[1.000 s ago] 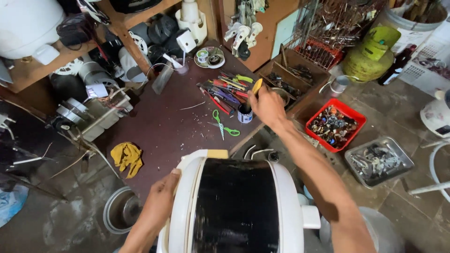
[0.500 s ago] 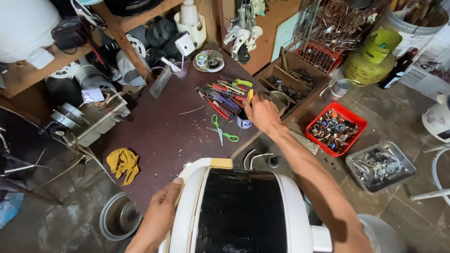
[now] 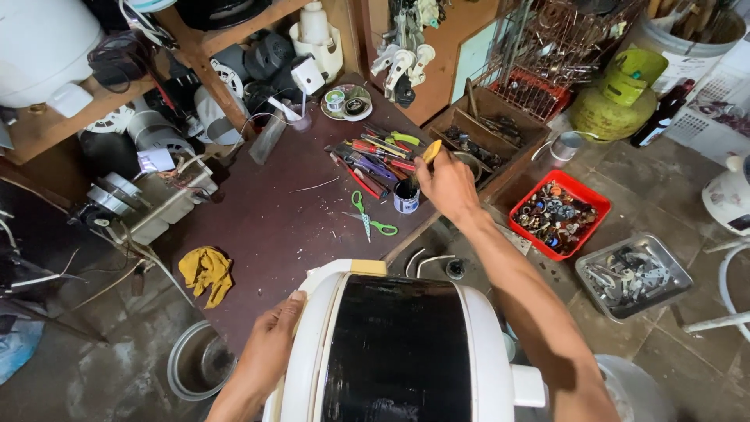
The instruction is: The person paints the black section of a white electric kettle with black paint using a yellow-handled brush. They repeatedly dip the brush into a paint can and apply the paint to the kettle's body while holding it on their lap.
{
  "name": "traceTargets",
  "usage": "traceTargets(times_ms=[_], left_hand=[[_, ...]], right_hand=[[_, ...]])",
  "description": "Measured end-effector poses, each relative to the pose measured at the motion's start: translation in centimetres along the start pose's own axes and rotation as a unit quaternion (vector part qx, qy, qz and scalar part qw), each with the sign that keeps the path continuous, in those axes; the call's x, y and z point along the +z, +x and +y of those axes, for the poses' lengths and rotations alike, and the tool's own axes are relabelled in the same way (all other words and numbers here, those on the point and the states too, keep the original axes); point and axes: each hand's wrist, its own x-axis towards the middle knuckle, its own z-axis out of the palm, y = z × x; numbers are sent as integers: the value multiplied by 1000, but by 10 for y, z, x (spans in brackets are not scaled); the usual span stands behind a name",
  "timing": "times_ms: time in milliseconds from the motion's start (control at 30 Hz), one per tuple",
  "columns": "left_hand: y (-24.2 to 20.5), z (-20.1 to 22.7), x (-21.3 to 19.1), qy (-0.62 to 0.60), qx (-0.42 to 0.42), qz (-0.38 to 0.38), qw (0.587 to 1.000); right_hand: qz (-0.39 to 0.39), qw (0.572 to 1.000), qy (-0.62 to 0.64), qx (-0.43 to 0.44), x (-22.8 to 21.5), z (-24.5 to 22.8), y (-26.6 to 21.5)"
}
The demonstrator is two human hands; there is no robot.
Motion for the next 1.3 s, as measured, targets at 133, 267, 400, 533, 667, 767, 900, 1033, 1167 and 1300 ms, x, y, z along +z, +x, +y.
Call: traceTargets(times_ms=[133, 267, 400, 533, 667, 767, 900, 1033, 1167, 1300], left_hand=[[-7, 5, 0, -13, 18, -14, 1000], [-18, 17, -1, -13, 16, -13, 1000], [-22, 21, -3, -3, 16, -18, 1000], [-10, 11, -1, 18, 37, -38, 998], [13, -11, 4, -83, 137, -36, 986], [21, -13, 6, -102, 148, -50, 983], [-26, 19, -10, -8, 137, -109, 985], [-30, 19, -10, 16, 163, -90, 982], [-32, 21, -10, 41, 154, -85, 984], [-23, 17, -7, 34, 158, -73, 984]], right_hand=[[-2, 1000, 7, -14, 15, 18, -3], [46, 999, 18, -11, 17, 22, 0], [99, 989, 105, 31, 22, 38, 1], [119, 944, 241, 192, 22, 64, 1], [240, 817, 429, 303, 29, 121, 5], [188, 753, 542, 321, -37, 76, -29], [176, 763, 554, 284, -134, -27, -86], [245, 795, 509, 222, -185, -90, -148], [193, 899, 381, 92, -204, -113, -216], [60, 952, 224, -201, -216, -135, -261]])
